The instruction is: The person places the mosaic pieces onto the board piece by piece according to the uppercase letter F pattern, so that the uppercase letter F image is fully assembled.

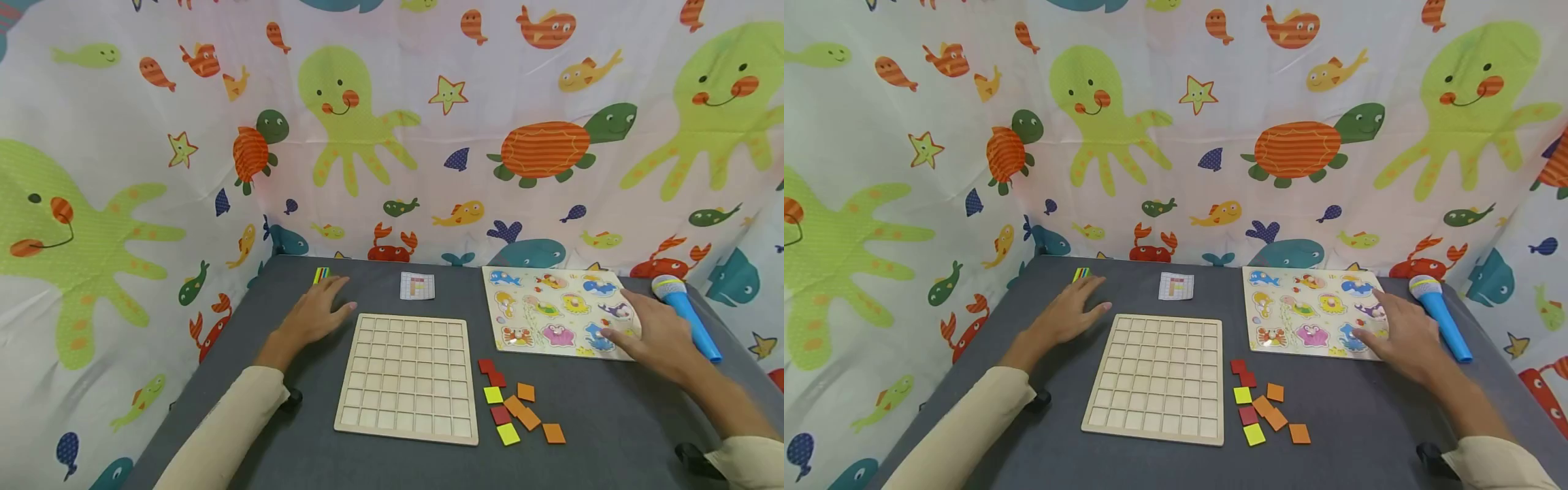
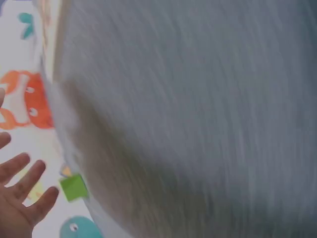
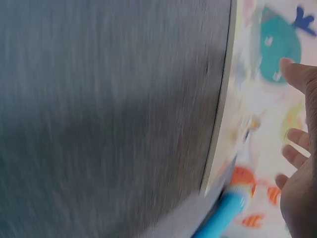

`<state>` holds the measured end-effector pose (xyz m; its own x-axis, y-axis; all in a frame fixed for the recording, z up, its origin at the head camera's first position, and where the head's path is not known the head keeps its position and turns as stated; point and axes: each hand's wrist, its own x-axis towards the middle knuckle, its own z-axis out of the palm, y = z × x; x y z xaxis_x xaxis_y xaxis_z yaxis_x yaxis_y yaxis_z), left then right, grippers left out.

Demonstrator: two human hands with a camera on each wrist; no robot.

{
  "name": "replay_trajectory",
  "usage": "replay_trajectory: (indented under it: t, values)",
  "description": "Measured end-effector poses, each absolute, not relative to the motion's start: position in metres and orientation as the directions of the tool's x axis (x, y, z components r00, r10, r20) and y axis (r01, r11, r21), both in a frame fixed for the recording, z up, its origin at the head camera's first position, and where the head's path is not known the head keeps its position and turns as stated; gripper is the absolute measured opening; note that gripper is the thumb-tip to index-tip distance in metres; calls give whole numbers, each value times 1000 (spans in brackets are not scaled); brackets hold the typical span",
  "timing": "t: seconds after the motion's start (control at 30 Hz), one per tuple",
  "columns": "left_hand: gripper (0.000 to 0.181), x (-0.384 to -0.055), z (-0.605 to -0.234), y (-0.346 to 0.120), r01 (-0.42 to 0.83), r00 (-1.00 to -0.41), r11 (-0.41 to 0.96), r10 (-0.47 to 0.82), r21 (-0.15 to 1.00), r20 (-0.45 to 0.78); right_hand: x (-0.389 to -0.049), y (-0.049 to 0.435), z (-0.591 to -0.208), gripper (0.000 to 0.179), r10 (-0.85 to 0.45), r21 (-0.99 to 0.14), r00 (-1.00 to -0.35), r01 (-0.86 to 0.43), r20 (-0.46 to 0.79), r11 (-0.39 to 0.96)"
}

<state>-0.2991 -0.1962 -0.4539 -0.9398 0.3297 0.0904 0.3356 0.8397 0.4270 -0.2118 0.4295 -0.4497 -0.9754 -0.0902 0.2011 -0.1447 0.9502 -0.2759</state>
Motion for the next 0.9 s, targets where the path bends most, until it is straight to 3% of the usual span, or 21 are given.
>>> replay_trajectory:
  t: [0.2,0.4,0.9]
  values:
    - [64,-281,-452,-180,304,-943,739,324,602,78,-204,386,-444,89,-142,-396,-982,-181,126,900]
    - [61,-260,-455,-168,244,-958,685,278,687,64,-193,351,-442,76,-214,-523,-963,-268,162,809]
    - [56,-226,-465,-158,146,-978,594,208,791,24,-182,299,-450,51,-331,-602,-941,-301,64,739]
